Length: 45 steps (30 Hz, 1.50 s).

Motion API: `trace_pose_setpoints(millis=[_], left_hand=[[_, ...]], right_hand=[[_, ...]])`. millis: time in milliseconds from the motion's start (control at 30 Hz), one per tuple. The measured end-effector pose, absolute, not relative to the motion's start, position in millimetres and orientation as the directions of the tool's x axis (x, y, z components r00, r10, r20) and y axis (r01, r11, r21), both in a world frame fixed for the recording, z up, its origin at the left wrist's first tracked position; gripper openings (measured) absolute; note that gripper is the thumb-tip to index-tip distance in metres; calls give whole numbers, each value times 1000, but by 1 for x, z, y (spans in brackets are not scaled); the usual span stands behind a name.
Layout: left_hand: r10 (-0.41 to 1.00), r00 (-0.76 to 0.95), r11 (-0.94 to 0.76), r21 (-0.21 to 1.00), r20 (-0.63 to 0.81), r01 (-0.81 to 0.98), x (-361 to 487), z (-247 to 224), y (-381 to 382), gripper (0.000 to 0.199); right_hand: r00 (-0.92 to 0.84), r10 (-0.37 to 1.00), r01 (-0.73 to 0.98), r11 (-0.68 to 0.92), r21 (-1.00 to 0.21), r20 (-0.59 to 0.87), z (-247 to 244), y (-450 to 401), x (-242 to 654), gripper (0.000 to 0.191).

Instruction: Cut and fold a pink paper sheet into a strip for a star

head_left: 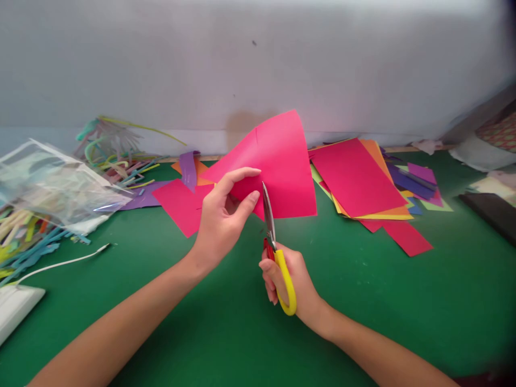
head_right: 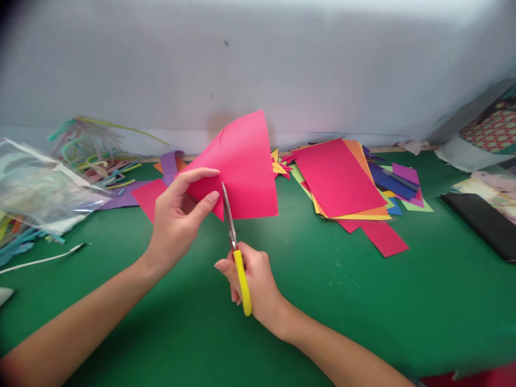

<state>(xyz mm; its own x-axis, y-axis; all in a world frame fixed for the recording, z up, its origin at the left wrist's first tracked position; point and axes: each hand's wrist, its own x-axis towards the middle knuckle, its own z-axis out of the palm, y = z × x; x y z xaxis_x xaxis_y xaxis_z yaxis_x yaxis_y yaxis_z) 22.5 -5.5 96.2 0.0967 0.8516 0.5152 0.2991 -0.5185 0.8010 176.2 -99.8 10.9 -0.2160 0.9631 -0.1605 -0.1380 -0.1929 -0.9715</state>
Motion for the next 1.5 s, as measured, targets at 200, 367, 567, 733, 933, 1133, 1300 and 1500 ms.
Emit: trace_pose_setpoints(millis=[200, 367, 567, 733, 933, 1133, 1300, 1500], left_hand=[[826, 101, -554, 767, 554, 322, 21, 93, -3, 51], [824, 96, -556, 762, 559, 332, 22, 91, -3, 58], [849, 82, -517, 793, 521, 323, 24, 87, -6, 62], [849, 119, -524, 796, 514, 303, 26, 85, -9, 62], [842, 163, -539, 788, 514, 299, 30, 81, -12, 63], [851, 139, -523, 795, 507, 308, 33, 81, -17, 64], [856, 118, -514, 806, 503, 295, 34, 80, -18, 64], [851, 134, -522, 795, 507, 307, 36, 78, -20, 64]], right_hand=[[-206, 961, -146, -217, -965, -185, 9, -101, 175, 51], [-238, 958, -164, -203, -965, -161, 10, -101, 175, 55], [-243, 964, -195, -161, -967, -112, 9, -99, 174, 54], [-225, 970, -208, -145, -967, -97, 8, -96, 175, 54], [-209, 974, -176, -129, -976, -91, 8, -94, 175, 58], [-203, 977, -206, -113, -972, -70, 5, -93, 175, 54], [-203, 976, -188, -112, -976, -73, 6, -94, 176, 54], [-212, 977, -187, -66, -980, -25, 6, -93, 176, 53]])
